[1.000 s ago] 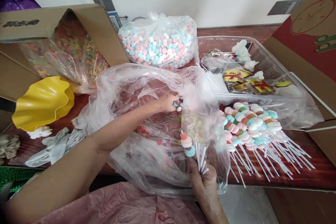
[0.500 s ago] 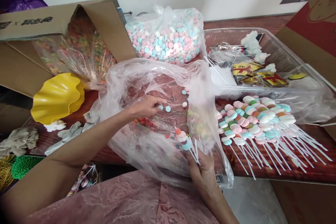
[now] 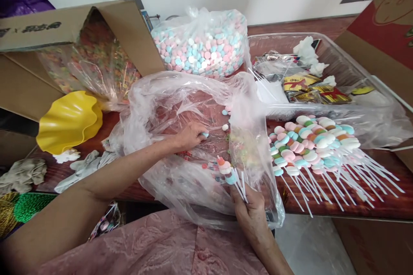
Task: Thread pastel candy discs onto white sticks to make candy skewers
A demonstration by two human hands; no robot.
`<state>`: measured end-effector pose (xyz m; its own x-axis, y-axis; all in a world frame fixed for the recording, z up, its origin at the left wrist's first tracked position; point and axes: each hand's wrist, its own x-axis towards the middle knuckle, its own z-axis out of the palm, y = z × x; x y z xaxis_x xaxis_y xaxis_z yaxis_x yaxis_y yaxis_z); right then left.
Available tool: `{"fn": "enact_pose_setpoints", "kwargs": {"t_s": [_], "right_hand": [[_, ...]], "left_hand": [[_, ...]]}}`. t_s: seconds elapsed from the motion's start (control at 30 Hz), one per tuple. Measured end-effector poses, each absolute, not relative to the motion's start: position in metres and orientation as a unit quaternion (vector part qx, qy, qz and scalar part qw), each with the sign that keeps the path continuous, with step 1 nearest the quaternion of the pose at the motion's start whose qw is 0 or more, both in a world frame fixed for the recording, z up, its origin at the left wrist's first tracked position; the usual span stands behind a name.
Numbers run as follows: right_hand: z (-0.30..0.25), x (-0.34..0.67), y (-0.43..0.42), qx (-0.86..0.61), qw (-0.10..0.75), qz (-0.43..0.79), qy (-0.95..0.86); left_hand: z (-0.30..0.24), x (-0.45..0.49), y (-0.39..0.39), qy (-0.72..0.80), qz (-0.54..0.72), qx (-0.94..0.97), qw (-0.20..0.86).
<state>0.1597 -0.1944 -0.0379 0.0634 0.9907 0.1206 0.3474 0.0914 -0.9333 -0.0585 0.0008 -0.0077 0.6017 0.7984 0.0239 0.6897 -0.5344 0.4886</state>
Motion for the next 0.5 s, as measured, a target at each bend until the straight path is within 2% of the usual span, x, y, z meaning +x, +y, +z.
{"fn": "enact_pose_setpoints", "kwargs": {"t_s": [0.2,0.33,0.5], "right_hand": [[-0.039,0.16,-0.194,-0.559,0.466,0.362,-0.582],[-0.045,0.161,-0.194,-0.559,0.471,0.373,-0.571],[-0.049,0.163,-0.195,-0.58,0.479,0.355,-0.555]], "left_hand": [[-0.002,-0.055,-0.015,0.425,0.031,0.899,0.099],[-0.001,-0.053,-0.019,0.417,0.023,0.903,0.103],[-0.008,-0.053,-0.016,0.44,0.09,0.882,0.144]]}}
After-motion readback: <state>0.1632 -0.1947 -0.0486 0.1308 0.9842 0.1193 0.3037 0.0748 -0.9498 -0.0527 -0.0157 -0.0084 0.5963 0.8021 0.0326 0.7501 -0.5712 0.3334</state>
